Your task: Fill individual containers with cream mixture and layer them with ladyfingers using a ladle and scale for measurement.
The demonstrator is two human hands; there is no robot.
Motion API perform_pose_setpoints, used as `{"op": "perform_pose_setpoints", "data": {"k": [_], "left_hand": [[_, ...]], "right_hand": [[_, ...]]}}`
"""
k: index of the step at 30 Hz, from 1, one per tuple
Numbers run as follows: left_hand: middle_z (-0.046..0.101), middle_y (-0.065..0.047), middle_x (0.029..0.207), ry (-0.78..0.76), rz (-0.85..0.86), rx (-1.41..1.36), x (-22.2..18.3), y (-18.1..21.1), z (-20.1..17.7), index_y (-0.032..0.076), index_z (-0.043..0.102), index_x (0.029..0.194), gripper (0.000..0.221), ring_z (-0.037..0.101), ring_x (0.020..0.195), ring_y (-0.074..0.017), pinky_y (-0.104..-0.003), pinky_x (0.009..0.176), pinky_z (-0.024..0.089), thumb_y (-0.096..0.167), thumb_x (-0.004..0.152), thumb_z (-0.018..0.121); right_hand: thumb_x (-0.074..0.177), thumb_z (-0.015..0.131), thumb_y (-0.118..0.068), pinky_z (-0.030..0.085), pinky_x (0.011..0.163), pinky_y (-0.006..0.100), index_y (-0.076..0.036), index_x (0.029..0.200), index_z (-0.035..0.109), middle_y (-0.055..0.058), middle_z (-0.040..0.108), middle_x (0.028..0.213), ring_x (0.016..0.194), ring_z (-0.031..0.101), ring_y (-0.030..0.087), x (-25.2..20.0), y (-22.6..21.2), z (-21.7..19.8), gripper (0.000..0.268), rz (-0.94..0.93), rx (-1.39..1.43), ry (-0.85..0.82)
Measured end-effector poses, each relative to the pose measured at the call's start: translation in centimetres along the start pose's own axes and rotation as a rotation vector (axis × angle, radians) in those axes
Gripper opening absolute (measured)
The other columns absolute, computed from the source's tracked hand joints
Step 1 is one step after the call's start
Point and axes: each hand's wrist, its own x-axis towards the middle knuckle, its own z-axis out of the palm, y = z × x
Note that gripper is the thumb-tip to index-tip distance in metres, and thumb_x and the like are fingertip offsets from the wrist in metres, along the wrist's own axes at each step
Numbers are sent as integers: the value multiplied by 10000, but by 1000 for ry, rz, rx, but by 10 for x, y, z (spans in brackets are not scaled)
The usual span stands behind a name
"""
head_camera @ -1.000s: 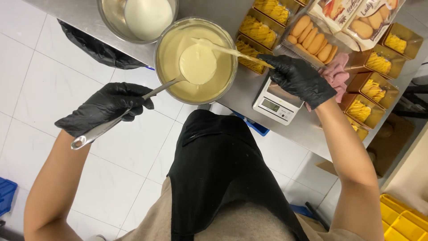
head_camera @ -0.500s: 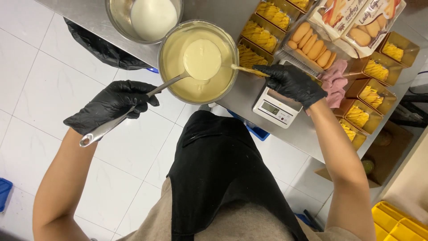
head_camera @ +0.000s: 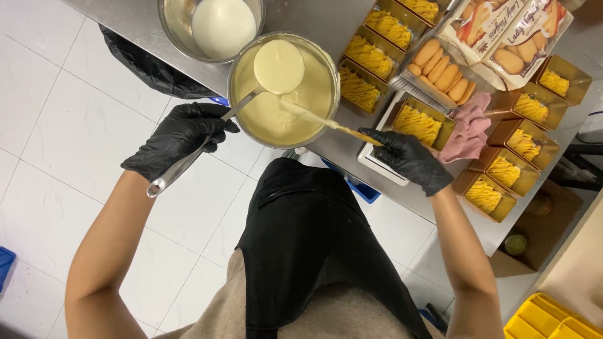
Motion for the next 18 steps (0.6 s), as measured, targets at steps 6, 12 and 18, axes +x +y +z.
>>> {"op": "perform_pose_setpoints", "data": {"k": [6, 12, 18], "left_hand": [[746, -74, 942, -66, 66, -98, 6, -3, -6, 33, 699, 1212, 280, 616, 709, -93, -244, 646, 537, 72, 951, 605], [757, -89, 922, -104, 86, -84, -4, 6, -4, 23, 716, 1195, 271, 618, 702, -96, -242, 614, 515, 77, 943, 634], [767, -67, 935, -105, 62, -80, 7, 2, 4, 25, 725, 1179, 268, 625, 710, -92, -245, 632, 527, 84, 930, 645]], "right_hand": [[962, 667, -158, 550, 767, 297, -175, 1442, 587, 48, 711, 900, 784, 657, 137, -8, 14, 55, 487, 214, 190, 18], [973, 645, -109, 534, 754, 264, -191, 1455, 605, 4, 651, 835, 758, 592, 91, -2, 13, 71, 490, 311, 430, 164], [951, 663, -103, 531, 735, 266, -194, 1434, 616, -17, 688, 846, 746, 600, 92, -2, -18, 70, 494, 238, 344, 164]]}}
